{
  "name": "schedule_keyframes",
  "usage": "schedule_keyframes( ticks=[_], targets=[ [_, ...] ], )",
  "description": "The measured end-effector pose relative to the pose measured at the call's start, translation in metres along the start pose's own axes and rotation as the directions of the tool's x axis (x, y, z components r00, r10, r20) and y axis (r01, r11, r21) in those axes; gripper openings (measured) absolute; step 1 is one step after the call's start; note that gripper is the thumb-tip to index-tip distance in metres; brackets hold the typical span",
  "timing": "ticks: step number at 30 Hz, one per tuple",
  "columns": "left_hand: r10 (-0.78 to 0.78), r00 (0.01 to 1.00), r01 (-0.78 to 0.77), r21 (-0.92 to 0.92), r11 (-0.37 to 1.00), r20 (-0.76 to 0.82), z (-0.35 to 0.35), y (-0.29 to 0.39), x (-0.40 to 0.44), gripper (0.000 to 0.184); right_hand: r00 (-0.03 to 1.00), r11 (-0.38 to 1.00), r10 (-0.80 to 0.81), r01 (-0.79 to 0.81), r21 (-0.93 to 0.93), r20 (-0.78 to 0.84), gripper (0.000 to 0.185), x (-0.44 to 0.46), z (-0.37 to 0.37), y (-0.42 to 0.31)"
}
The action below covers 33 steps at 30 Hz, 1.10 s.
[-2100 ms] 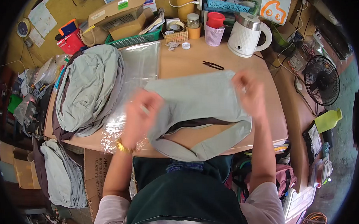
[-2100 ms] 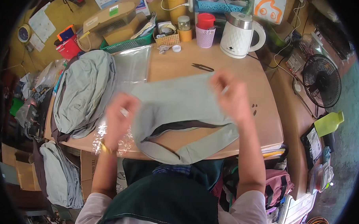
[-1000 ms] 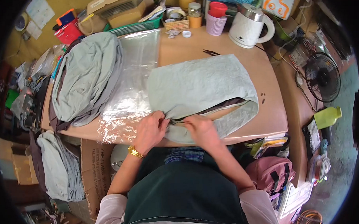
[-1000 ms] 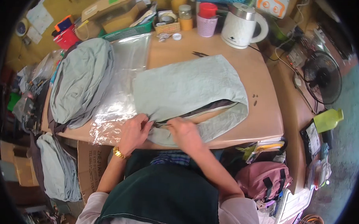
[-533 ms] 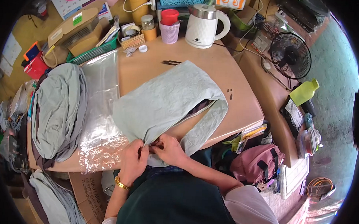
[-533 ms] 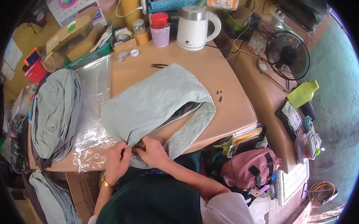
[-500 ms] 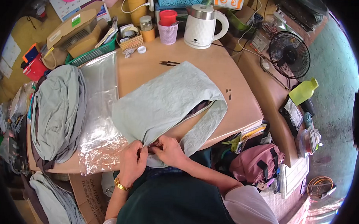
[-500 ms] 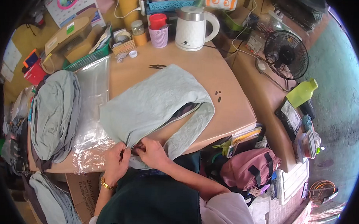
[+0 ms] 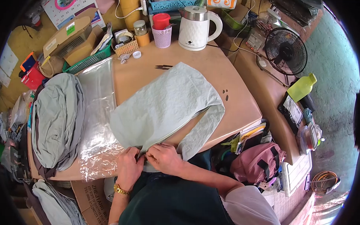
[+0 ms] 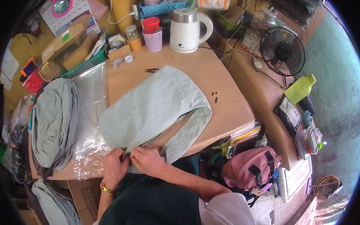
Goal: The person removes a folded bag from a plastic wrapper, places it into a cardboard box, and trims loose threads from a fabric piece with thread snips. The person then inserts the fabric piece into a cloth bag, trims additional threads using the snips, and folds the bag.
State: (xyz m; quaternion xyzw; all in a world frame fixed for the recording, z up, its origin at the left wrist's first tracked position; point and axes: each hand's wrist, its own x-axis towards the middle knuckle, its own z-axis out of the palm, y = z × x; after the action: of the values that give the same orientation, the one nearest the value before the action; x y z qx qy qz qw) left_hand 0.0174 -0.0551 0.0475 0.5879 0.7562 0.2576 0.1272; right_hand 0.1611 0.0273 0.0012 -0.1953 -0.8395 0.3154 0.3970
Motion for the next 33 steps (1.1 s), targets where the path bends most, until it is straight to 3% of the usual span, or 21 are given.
schedule_keyframes(
  ticks=[5, 7, 11, 13, 15, 16, 18, 19, 20, 21, 22, 24, 26, 28, 29, 30, 31, 32, 33],
  targets=[
    [-0.034, 0.998, 0.031, -0.063, 0.998, -0.050, -0.011, 0.010, 0.001, 0.018, 0.997, 0.997, 0.066, -0.064, 0.039, -0.032, 0.013, 0.010, -0.010, 0.000],
    [-0.055, 0.998, 0.053, -0.055, 0.997, -0.027, -0.019, 0.015, 0.003, 0.017, 0.988, 0.996, 0.077, -0.072, 0.047, -0.133, 0.013, 0.018, -0.018, 0.004],
    [-0.048, 0.997, 0.045, -0.045, 0.998, -0.055, -0.030, -0.002, 0.002, 0.014, 0.940, 0.960, -0.016, -0.081, -0.266, -0.342, 0.010, 0.026, -0.066, 0.062],
    [-0.080, 0.992, 0.080, -0.010, 0.997, -0.093, -0.044, -0.013, -0.003, 0.013, 0.859, 0.881, 0.080, -0.298, -0.368, -0.505, 0.009, 0.028, -0.107, 0.076],
    [-0.141, 0.982, 0.138, -0.029, 0.990, -0.127, -0.056, -0.018, -0.005, 0.014, 0.810, 0.862, 0.076, -0.347, -0.370, -0.582, 0.009, 0.022, -0.139, 0.081],
    [-0.154, 0.980, 0.152, -0.029, 0.988, -0.127, -0.057, -0.020, -0.005, 0.014, 0.816, 0.865, 0.082, -0.344, -0.367, -0.572, 0.009, 0.017, -0.144, 0.080],
    [-0.135, 0.987, 0.135, -0.006, 0.991, -0.092, -0.058, -0.023, -0.006, 0.017, 0.867, 0.724, 0.271, -0.470, -0.505, -0.419, 0.010, 0.003, -0.149, 0.074],
    [-0.135, 0.990, 0.136, -0.037, 0.990, 0.043, -0.068, -0.032, -0.006, 0.019, 0.842, 0.797, 0.448, -0.529, -0.292, -0.302, 0.010, -0.006, -0.163, 0.077],
    [-0.144, 0.989, 0.145, -0.038, 0.989, 0.031, -0.075, -0.049, -0.003, 0.019, 0.803, 0.803, 0.579, -0.591, -0.072, -0.138, 0.011, -0.011, -0.182, 0.082],
    [-0.147, 0.985, 0.132, -0.157, 0.979, -0.089, -0.080, -0.069, -0.001, 0.025, 0.775, 0.781, 0.624, -0.620, 0.074, -0.103, 0.014, -0.007, -0.201, 0.078],
    [-0.162, 0.965, 0.102, -0.271, 0.957, -0.208, -0.082, -0.087, 0.003, 0.031, 0.810, 0.839, 0.539, -0.491, 0.235, -0.232, 0.021, 0.005, -0.205, 0.076],
    [-0.184, 0.931, 0.067, -0.348, 0.935, -0.315, -0.074, -0.114, 0.029, 0.043, 0.764, 0.813, 0.522, -0.580, -0.048, -0.380, 0.028, 0.042, -0.207, 0.088],
    [-0.218, 0.932, 0.041, -0.513, 0.857, -0.289, -0.055, -0.119, 0.063, 0.044, 0.840, 0.932, 0.361, -0.316, 0.176, -0.404, 0.031, 0.083, -0.181, 0.122],
    [-0.162, 0.982, 0.097, -0.476, 0.874, -0.098, -0.043, -0.125, 0.095, 0.036, 0.886, 0.961, 0.265, -0.277, 0.024, -0.380, 0.026, 0.118, -0.154, 0.155],
    [-0.168, 0.980, 0.099, -0.475, 0.875, -0.104, -0.038, -0.131, 0.104, 0.036, 0.901, 0.965, 0.233, -0.260, -0.025, -0.367, 0.025, 0.133, -0.150, 0.163],
    [-0.189, 0.964, 0.064, -0.524, 0.849, -0.189, -0.036, -0.137, 0.113, 0.030, 0.926, 0.931, 0.348, -0.360, -0.064, -0.146, 0.027, 0.148, -0.157, 0.170],
    [-0.215, 0.939, 0.027, -0.567, 0.824, -0.268, -0.039, -0.143, 0.123, 0.024, 0.887, 0.888, 0.455, -0.444, -0.124, 0.081, 0.031, 0.161, -0.162, 0.173],
    [-0.233, 0.935, 0.044, -0.564, 0.825, -0.268, -0.047, -0.136, 0.132, 0.024, 0.906, 0.889, 0.423, -0.416, -0.191, -0.007, 0.035, 0.169, -0.170, 0.168],
    [-0.051, 0.810, -0.144, -0.282, 0.948, -0.584, -0.057, -0.119, 0.138, 0.019, 0.918, 0.882, 0.387, -0.395, -0.257, -0.082, 0.038, 0.173, -0.177, 0.157]
  ],
)
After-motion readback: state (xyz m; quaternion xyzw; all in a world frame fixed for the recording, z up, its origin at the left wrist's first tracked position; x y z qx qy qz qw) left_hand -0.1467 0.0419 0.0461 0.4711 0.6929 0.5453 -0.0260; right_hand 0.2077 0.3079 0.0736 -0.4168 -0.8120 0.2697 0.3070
